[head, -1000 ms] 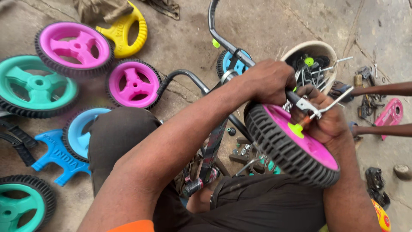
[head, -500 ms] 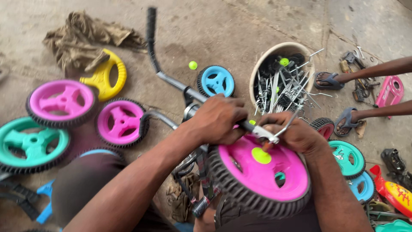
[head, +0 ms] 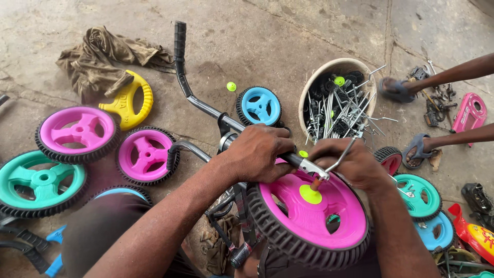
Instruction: The person assembles a child's tricycle by attaching a pink wheel to the front fork. They use a wrench to tighten the axle nut and secure the wheel in place. The person rotates the wheel to check its alignment and tightness.
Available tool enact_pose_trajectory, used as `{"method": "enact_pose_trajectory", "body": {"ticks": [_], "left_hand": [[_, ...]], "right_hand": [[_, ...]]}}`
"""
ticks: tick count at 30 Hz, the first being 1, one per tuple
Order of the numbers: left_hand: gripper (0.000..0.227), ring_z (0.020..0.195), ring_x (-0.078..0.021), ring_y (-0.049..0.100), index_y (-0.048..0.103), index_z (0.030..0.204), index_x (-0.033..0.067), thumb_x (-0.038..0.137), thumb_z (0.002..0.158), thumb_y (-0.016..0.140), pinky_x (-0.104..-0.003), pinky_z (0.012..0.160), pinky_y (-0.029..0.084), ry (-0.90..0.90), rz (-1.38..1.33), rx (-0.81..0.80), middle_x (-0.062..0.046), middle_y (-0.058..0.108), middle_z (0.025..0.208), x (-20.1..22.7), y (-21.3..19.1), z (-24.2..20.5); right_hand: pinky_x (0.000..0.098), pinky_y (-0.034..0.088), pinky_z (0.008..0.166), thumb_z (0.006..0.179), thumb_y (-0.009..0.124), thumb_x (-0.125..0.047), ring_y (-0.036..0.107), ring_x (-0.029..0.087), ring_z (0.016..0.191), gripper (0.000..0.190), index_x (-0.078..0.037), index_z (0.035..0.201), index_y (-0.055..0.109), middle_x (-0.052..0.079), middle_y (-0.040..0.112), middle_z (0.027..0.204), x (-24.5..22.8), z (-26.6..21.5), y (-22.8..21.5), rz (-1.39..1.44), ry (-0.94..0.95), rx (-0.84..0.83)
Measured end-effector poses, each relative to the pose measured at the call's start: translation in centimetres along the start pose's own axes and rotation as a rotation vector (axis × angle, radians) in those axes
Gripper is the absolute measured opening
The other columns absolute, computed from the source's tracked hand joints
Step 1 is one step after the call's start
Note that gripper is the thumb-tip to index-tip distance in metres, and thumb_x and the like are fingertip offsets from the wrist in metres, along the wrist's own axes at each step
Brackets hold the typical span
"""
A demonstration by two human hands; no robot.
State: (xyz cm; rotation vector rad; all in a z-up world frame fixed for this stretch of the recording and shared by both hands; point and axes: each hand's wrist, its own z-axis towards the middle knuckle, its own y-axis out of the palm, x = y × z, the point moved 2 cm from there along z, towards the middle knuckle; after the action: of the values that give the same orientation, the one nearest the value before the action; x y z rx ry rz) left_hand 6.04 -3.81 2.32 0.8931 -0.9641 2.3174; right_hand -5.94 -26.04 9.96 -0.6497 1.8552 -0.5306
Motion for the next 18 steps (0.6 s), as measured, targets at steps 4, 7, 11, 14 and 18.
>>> {"method": "enact_pose_trajectory", "body": {"ticks": [4, 7, 11, 14, 18], "left_hand": [[0.037, 0.084, -0.0297, 0.068, 0.072, 0.084, 0.0097, 0.044, 0.074, 0.082, -0.046, 0.069, 0.051, -0.021, -0.021, -0.030, -0.007, 0.065, 0.083, -0.4, -0.2, 0.2], [0.041, 0.085, -0.0302, 0.068, 0.073, 0.085, 0.0090, 0.047, 0.074, 0.083, -0.047, 0.071, 0.051, -0.066, -0.030, -0.094, -0.007, 0.066, 0.084, -0.8, -0.3, 0.5], [0.043, 0.087, -0.0302, 0.068, 0.075, 0.088, 0.0086, 0.049, 0.075, 0.082, -0.046, 0.075, 0.051, -0.052, -0.047, -0.055, -0.008, 0.067, 0.084, -0.9, -0.2, 0.6], [0.042, 0.090, -0.0307, 0.068, 0.075, 0.088, 0.0088, 0.049, 0.078, 0.080, -0.046, 0.075, 0.051, -0.044, -0.022, -0.050, -0.008, 0.067, 0.087, -1.0, 0.1, 0.5], [0.041, 0.091, -0.0312, 0.068, 0.075, 0.094, 0.0084, 0.046, 0.079, 0.079, -0.046, 0.076, 0.051, 0.009, -0.016, 0.014, -0.008, 0.068, 0.089, -1.0, 0.6, 0.5]], "right_hand": [[0.0370, 0.061, 0.087, 0.086, 0.071, -0.010, 0.073, 0.022, 0.099, 0.039, 0.005, 0.121, 0.066, 0.015, 0.073, 0.108, -2.2, -1.4, -0.9, 0.564, -0.056, 0.112], [0.0373, 0.058, 0.093, 0.088, 0.068, -0.019, 0.073, 0.024, 0.102, 0.046, 0.007, 0.125, 0.065, 0.018, 0.074, 0.111, -2.8, -2.1, -0.1, 0.593, -0.066, -0.016], [0.0343, 0.058, 0.088, 0.095, 0.062, -0.025, 0.074, 0.021, 0.093, 0.041, 0.007, 0.119, 0.070, 0.017, 0.077, 0.100, -2.2, -2.8, 0.6, 0.257, 0.166, 0.066], [0.0336, 0.059, 0.082, 0.097, 0.063, -0.028, 0.075, 0.021, 0.087, 0.038, 0.007, 0.105, 0.074, 0.016, 0.080, 0.091, -1.7, -3.4, 0.8, 0.136, 0.282, 0.156], [0.0353, 0.060, 0.076, 0.090, 0.074, -0.018, 0.074, 0.023, 0.080, 0.025, 0.006, 0.095, 0.072, 0.015, 0.077, 0.084, -1.5, -3.4, 0.9, 0.410, 0.297, 0.160]]}}
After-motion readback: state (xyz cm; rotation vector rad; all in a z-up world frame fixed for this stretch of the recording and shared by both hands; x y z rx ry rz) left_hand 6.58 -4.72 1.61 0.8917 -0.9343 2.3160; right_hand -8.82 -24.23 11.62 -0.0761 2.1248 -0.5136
